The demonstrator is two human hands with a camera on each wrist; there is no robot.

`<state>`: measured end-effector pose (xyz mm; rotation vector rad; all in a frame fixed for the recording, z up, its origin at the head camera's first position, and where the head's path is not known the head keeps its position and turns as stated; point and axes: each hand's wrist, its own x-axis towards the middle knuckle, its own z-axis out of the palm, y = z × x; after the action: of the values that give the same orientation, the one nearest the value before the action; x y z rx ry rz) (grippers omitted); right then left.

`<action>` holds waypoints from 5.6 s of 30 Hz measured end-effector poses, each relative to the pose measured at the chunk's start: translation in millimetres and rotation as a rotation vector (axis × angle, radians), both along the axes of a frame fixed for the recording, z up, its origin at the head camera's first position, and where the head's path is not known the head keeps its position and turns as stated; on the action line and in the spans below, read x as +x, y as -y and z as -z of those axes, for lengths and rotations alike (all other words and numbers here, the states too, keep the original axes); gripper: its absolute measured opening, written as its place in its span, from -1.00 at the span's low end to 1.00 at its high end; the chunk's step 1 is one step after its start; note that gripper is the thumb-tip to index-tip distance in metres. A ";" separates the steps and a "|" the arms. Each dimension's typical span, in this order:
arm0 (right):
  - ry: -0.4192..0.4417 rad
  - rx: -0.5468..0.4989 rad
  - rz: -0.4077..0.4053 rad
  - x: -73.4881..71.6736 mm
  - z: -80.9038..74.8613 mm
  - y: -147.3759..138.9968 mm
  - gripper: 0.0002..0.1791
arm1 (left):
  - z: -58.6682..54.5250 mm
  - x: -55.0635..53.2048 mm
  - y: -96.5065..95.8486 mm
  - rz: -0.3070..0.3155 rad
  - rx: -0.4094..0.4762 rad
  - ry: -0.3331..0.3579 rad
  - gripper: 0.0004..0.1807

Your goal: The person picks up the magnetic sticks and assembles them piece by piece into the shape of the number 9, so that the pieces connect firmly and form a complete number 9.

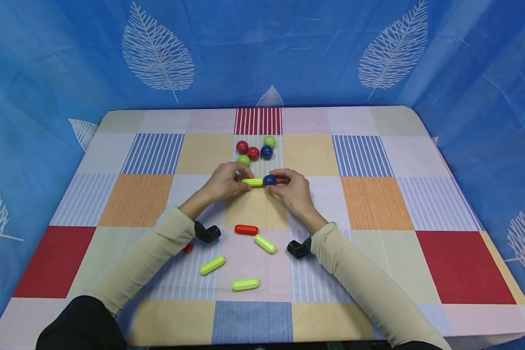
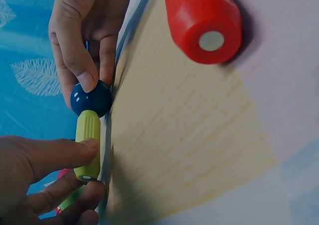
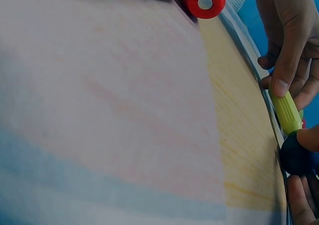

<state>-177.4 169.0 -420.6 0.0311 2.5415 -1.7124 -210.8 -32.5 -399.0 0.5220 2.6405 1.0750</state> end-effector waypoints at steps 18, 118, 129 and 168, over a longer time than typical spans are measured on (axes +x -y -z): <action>-0.020 0.027 -0.020 1.0 1.0 3.7 -0.55 | -1.3 -1.3 6.0 -0.001 0.045 0.002 -0.81; -0.026 0.044 -0.021 4.1 3.2 0.3 -0.55 | -5.1 14.1 51.9 -0.210 0.158 0.122 -0.66; -0.034 0.049 -0.025 3.5 3.0 1.2 -0.55 | -8.0 12.6 42.9 -0.157 0.121 0.113 -0.67; -0.021 0.020 -0.027 4.0 2.8 -0.5 -0.54 | -2.4 12.2 36.6 -0.130 0.093 0.064 -0.68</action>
<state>-173.3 169.5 -423.4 -0.0206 2.5613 -1.6872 -198.5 -69.0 -396.6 0.3317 2.6090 1.2363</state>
